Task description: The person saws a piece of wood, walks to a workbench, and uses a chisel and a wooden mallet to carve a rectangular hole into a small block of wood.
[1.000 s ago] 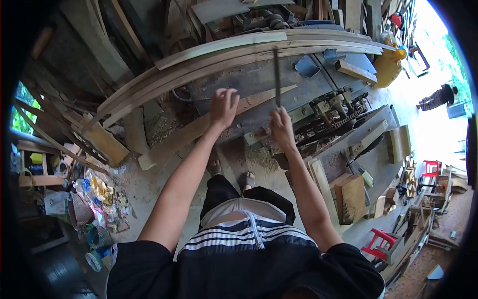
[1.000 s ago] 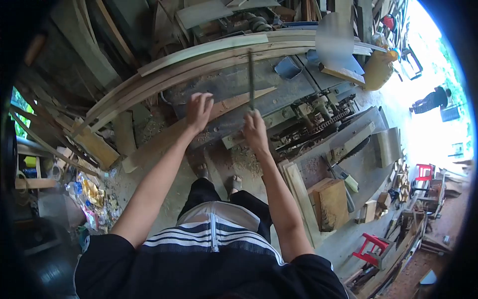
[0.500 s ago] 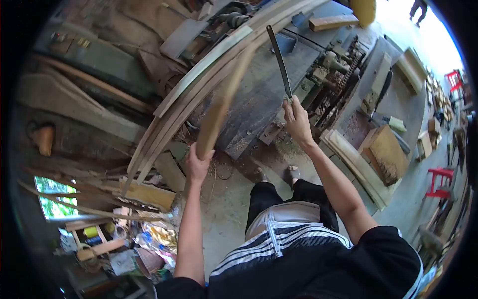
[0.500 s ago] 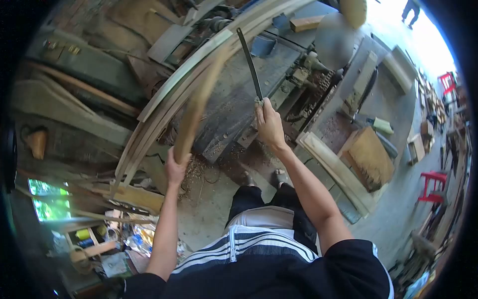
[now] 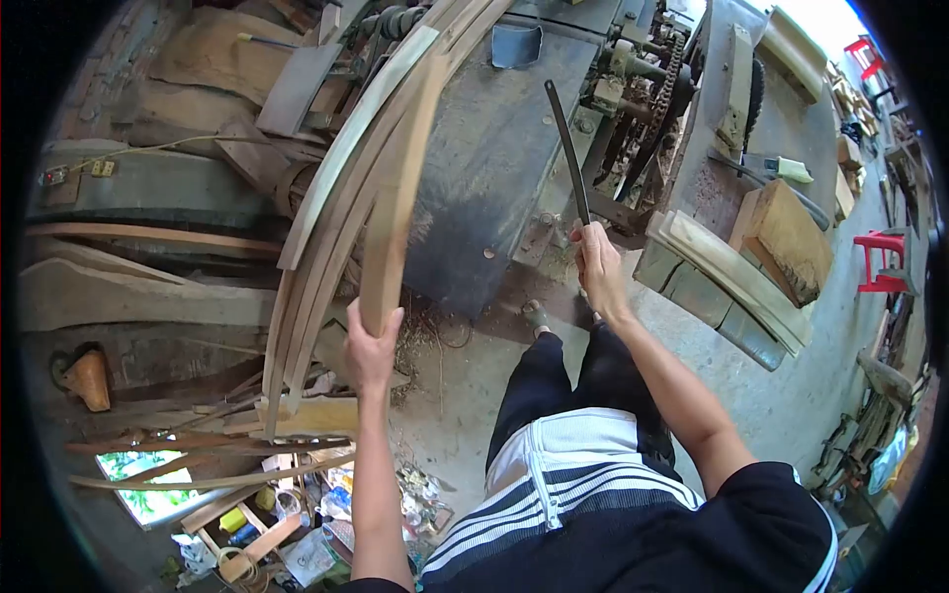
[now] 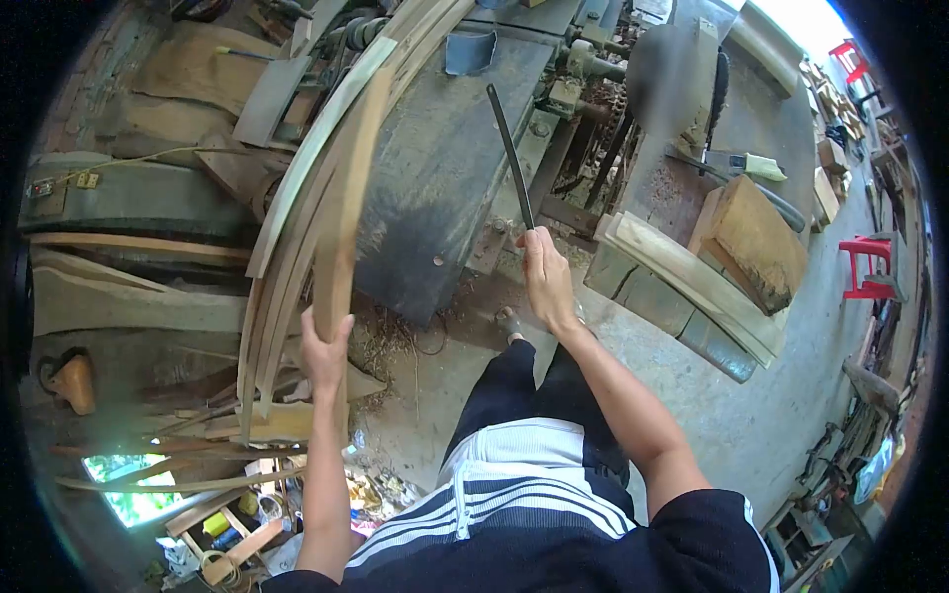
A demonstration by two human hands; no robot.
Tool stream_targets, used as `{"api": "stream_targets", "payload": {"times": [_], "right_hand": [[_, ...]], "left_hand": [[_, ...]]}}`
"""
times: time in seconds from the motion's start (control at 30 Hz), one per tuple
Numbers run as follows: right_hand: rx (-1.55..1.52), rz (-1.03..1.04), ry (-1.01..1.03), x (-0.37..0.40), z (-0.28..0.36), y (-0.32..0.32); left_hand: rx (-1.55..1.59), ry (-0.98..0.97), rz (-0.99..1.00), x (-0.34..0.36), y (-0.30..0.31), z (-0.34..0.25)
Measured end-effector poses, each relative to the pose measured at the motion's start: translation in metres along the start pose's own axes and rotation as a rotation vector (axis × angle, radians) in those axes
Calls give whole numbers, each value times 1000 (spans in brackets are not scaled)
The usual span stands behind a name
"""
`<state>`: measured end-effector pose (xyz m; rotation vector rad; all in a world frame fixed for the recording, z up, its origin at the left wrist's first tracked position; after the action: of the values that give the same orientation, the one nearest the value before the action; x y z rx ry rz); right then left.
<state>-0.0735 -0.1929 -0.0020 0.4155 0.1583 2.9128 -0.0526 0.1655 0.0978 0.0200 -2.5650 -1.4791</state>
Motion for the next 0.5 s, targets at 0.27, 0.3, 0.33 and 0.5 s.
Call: {"api": "stream_targets", "payload": {"times": [0.27,0.3,0.33,0.5], "right_hand": [[174,-222,113,-13,-11,-60],[166,-148,90,-23,-10,-72],[179,-172,128,-31,-2,-85],[288,-188,328,-34,45,-129]], "left_hand": [[-182,-249,120,-81,-48,-40],[-190,-251,108,-90,-52,-44],[-198,-250,99,-98,-54,-48],[-287,-314,83,-139,-62,-55]]}}
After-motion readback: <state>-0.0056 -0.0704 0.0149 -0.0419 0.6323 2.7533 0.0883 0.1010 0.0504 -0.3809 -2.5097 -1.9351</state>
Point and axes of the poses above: each hand's wrist, its own x-axis away from the middle knuckle, its own y-axis out of the back of the hand, z = x × y, the point moved 4 cm from there along -x, towards the middle knuckle, and after that the axes turned 8 degrees about z, right-handed, at the moved point
